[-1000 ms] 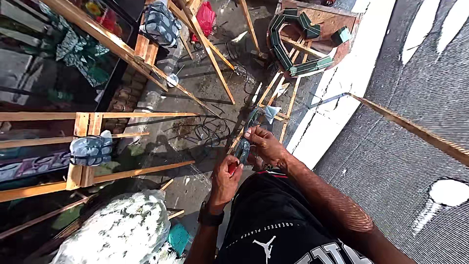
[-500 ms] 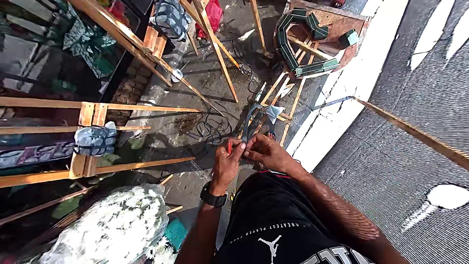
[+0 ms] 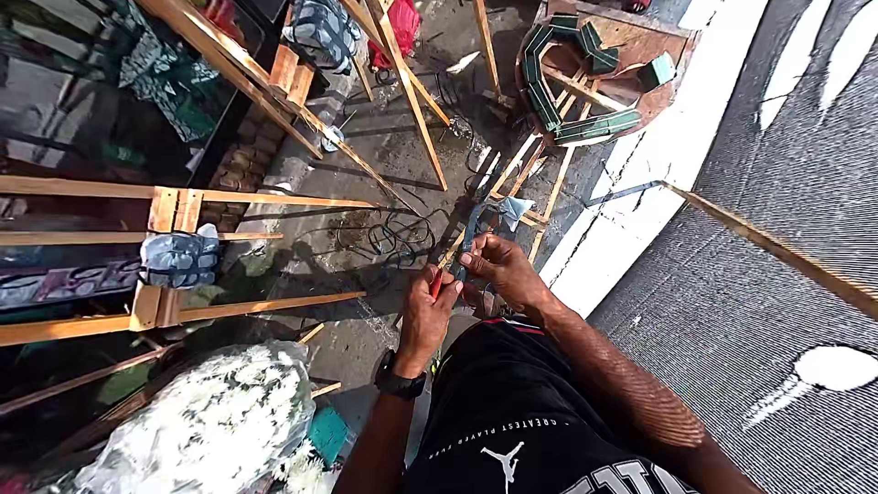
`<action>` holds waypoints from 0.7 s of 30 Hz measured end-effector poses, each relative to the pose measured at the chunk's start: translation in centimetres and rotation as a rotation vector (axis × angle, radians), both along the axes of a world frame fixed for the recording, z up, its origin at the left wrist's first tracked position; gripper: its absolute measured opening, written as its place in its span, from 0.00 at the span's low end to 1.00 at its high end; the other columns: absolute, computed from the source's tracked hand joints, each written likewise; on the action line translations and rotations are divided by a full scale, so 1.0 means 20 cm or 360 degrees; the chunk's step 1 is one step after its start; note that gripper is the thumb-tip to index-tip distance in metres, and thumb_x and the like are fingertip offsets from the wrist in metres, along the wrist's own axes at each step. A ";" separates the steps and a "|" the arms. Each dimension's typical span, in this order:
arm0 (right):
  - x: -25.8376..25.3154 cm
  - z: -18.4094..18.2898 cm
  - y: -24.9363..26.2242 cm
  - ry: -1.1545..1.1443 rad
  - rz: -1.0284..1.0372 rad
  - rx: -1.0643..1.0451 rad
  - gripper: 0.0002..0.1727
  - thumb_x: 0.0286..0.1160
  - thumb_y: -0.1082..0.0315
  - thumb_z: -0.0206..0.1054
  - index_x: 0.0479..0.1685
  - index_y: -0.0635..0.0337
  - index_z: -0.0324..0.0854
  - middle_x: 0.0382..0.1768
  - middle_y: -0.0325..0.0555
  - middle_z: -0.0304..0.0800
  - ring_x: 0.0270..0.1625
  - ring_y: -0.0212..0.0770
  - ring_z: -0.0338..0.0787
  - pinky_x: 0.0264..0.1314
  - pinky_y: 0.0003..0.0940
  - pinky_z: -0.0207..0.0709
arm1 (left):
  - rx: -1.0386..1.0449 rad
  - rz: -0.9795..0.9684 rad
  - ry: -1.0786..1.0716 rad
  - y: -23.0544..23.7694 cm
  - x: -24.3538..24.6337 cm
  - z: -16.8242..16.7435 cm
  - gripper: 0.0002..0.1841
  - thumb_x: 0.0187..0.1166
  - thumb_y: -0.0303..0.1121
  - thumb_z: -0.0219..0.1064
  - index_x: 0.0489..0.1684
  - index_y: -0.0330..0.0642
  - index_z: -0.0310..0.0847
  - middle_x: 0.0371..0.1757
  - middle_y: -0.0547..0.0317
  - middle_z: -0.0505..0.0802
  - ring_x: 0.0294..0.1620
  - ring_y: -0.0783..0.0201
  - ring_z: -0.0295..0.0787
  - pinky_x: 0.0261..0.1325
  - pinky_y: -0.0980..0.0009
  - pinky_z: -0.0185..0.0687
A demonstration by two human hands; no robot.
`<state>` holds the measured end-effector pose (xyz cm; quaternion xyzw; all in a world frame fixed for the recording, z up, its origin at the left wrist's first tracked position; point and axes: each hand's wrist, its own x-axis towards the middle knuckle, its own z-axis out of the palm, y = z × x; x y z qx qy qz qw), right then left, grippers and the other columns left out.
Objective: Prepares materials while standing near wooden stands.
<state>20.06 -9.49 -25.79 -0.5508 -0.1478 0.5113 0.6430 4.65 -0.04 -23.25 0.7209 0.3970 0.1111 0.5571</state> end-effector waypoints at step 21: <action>0.00 -0.02 -0.08 0.0291 -0.0173 -0.0108 0.09 0.75 0.79 0.70 0.51 0.67 0.80 0.36 0.48 0.89 0.38 0.40 0.91 0.51 0.40 0.89 | 0.0153 0.0074 0.0251 -0.06 0.08 0.01 0.07 0.75 0.31 0.72 0.41 0.37 0.87 0.31 0.61 0.89 0.30 0.71 0.85 0.37 0.71 0.84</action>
